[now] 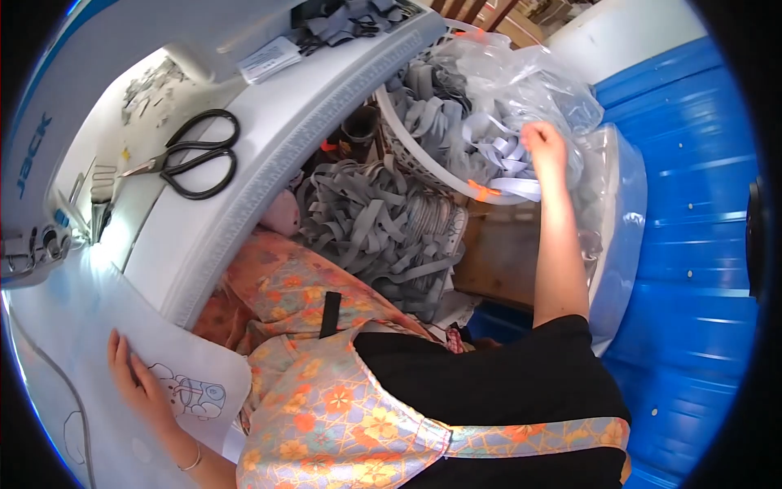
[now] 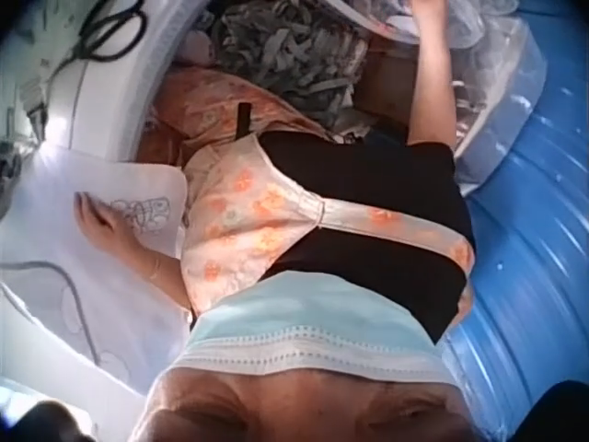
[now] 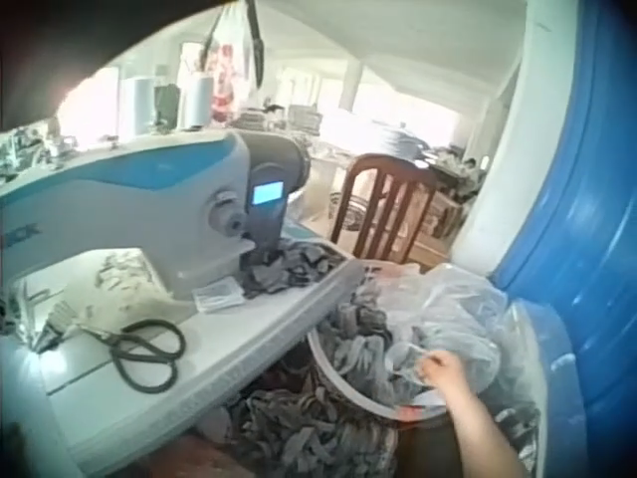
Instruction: The person is sewing plastic fabric covers using an industrial sewing machine and trimming with scissors.
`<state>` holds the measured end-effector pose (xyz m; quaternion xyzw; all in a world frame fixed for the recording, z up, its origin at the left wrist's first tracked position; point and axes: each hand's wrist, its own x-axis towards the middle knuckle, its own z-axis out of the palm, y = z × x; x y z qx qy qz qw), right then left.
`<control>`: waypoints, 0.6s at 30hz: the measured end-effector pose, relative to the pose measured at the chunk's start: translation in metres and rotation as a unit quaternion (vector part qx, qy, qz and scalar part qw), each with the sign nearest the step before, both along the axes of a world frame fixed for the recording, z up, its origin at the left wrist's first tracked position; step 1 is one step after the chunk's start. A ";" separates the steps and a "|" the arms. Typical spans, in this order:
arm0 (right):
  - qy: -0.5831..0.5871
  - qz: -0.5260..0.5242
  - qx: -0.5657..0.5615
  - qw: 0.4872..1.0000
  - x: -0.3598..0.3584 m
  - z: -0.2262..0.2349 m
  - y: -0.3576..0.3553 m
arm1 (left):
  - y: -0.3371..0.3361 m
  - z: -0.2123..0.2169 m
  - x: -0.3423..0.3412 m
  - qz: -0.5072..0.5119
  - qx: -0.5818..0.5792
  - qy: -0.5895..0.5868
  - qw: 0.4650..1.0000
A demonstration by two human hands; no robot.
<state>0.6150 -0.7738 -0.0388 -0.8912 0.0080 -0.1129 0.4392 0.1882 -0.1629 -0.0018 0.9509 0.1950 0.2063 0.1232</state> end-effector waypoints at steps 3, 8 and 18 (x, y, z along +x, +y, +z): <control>0.056 -0.042 -0.033 0.997 0.020 0.014 -0.016 | -0.003 0.006 -0.003 0.016 0.006 0.015 1.000; 0.307 0.176 0.125 0.927 0.008 0.013 0.035 | -0.018 0.015 -0.004 0.014 0.003 0.031 0.999; 0.165 0.167 -0.491 0.839 0.028 -0.100 0.047 | -0.069 0.085 0.050 -0.136 -0.172 -0.084 0.972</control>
